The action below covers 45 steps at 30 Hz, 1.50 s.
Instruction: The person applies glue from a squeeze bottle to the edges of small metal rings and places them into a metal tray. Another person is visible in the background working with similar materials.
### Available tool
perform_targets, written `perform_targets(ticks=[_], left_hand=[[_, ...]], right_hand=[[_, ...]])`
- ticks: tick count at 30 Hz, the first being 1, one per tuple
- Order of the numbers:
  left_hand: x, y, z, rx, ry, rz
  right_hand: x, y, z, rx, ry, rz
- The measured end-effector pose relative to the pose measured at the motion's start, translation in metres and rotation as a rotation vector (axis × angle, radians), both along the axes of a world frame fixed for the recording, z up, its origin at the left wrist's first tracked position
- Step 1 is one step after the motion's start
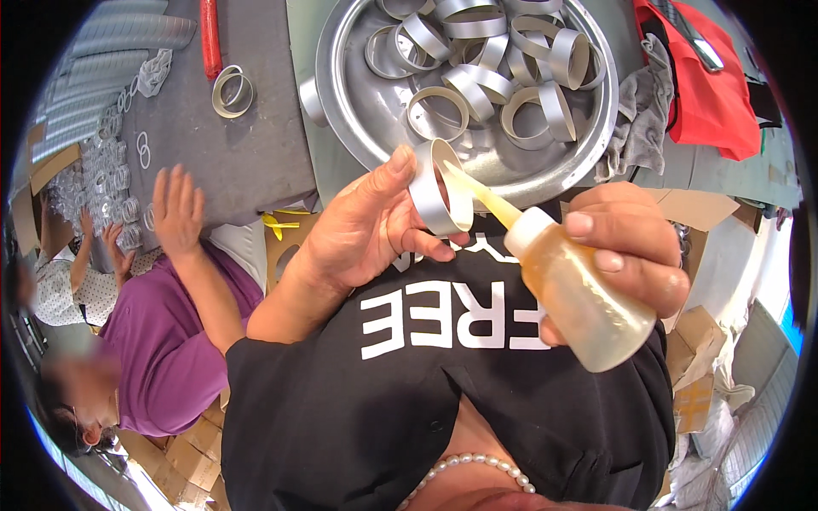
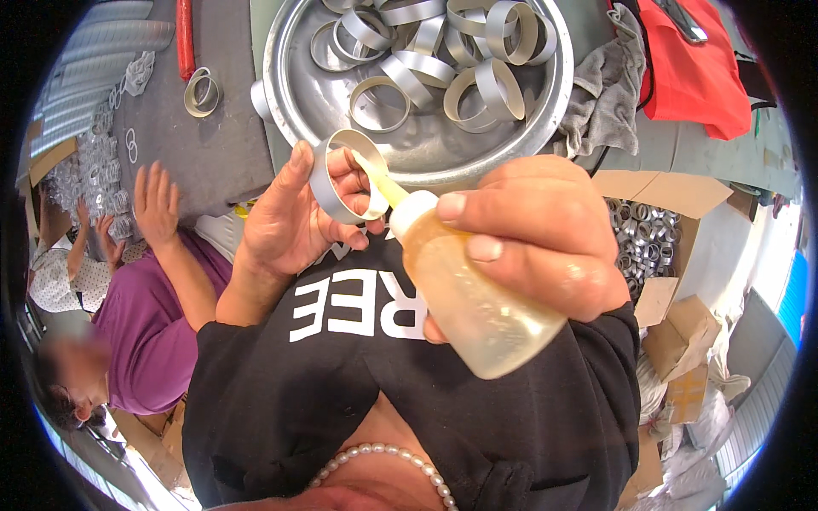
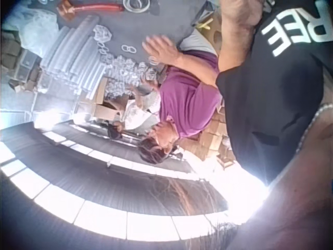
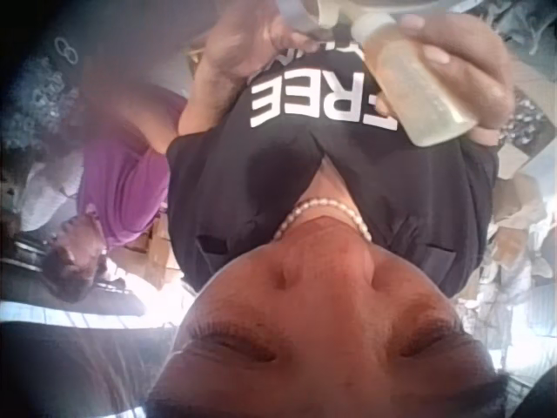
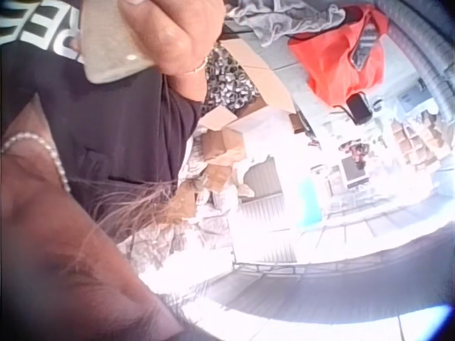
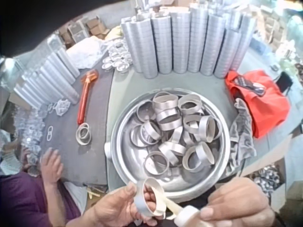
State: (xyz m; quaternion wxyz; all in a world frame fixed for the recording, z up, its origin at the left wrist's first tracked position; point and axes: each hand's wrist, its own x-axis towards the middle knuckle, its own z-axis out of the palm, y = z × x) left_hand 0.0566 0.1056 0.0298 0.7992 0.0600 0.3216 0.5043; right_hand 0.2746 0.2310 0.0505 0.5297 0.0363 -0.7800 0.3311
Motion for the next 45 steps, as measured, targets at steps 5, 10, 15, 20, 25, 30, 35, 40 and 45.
perform_targets(ticks=[5, 10, 15, 20, 25, 30, 35, 40, 45], left_hand=[[0.004, 0.002, 0.016, 0.025, 0.159, 0.005], [0.007, 0.001, 0.016, 0.193, 0.378, 0.101], [0.009, 0.003, 0.013, 0.490, 0.658, 0.168], [0.010, 0.007, 0.014, 0.760, 0.985, 0.209], [0.010, 0.010, 0.013, 0.971, 1.285, 0.260], [0.008, 0.015, 0.004, 1.105, 1.373, 0.316], [0.001, 0.014, -0.001, 1.142, 1.389, 0.307], [-0.020, 0.006, 0.017, 0.890, 1.572, 0.346], [-0.078, 0.006, 0.035, 0.544, 2.294, 0.435]], right_hand=[[-0.005, 0.002, -0.004, 0.042, -0.040, 0.047], [0.003, 0.003, -0.002, 0.006, -0.099, 0.030], [0.018, 0.000, 0.009, -0.108, -0.238, 0.037], [0.025, 0.005, 0.010, -0.249, -0.259, 0.090], [0.023, 0.011, -0.002, -0.415, -0.185, 0.044], [0.013, 0.006, -0.002, -0.735, -0.190, -0.028], [0.003, 0.018, -0.012, -1.141, -0.114, 0.141], [0.004, 0.030, -0.028, -1.559, 0.133, 0.438], [0.018, 0.037, -0.024, -1.520, 0.181, 0.230]])
